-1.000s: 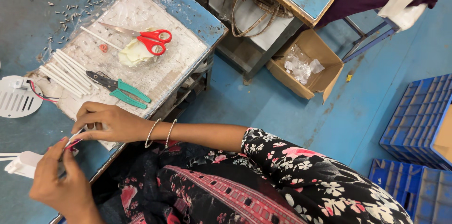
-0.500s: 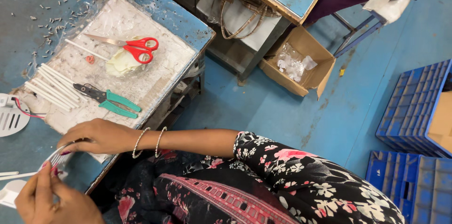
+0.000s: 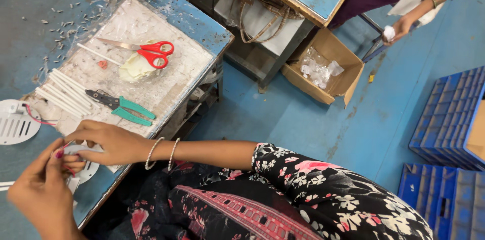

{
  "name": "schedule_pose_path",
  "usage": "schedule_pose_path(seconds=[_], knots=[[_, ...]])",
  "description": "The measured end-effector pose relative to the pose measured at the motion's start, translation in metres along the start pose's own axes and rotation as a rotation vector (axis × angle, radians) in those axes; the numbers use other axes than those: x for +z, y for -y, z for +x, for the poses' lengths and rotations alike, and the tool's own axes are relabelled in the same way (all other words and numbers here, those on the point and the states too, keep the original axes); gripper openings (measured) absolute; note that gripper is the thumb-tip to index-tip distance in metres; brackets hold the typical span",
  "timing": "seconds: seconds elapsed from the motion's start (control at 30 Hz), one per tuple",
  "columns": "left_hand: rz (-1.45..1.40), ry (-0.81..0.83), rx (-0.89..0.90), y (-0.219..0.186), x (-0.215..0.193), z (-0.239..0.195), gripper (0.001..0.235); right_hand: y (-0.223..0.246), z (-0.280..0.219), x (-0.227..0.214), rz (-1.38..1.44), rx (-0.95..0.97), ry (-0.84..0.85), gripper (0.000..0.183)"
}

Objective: The person assembles white plastic electrical components by inserting wires into housings, stripping wire ends with pliers, and securing connections with tape. The person handles multiple components one at a time, placing finished units on the table.

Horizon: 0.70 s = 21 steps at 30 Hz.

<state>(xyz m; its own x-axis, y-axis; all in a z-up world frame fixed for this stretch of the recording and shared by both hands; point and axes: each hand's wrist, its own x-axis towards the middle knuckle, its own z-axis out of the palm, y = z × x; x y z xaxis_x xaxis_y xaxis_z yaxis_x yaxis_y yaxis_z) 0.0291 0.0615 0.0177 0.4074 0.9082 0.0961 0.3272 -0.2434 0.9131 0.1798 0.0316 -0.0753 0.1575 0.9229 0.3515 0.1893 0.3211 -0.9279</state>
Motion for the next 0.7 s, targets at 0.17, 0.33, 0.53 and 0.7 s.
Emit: schedule_pose_path(seconds=[0.17, 0.33, 0.53, 0.7], knots=[[0.054, 0.064, -0.055, -0.009, -0.004, 0.011, 0.023, 0.011, 0.004, -0.012, 0.069, -0.161, -0.107, 0.024], [0.339, 0.112, -0.068, -0.008, -0.009, 0.017, 0.031, 0.007, 0.006, -0.015, 0.127, -0.103, -0.061, 0.017], [-0.057, 0.218, -0.177, 0.001, -0.008, 0.028, 0.037, 0.004, 0.013, -0.017, 0.451, 0.011, 0.047, 0.018], [0.062, 0.243, -0.179, -0.018, -0.009, 0.025, 0.032, 0.026, 0.023, -0.029, 0.579, 0.099, 0.176, 0.026]])
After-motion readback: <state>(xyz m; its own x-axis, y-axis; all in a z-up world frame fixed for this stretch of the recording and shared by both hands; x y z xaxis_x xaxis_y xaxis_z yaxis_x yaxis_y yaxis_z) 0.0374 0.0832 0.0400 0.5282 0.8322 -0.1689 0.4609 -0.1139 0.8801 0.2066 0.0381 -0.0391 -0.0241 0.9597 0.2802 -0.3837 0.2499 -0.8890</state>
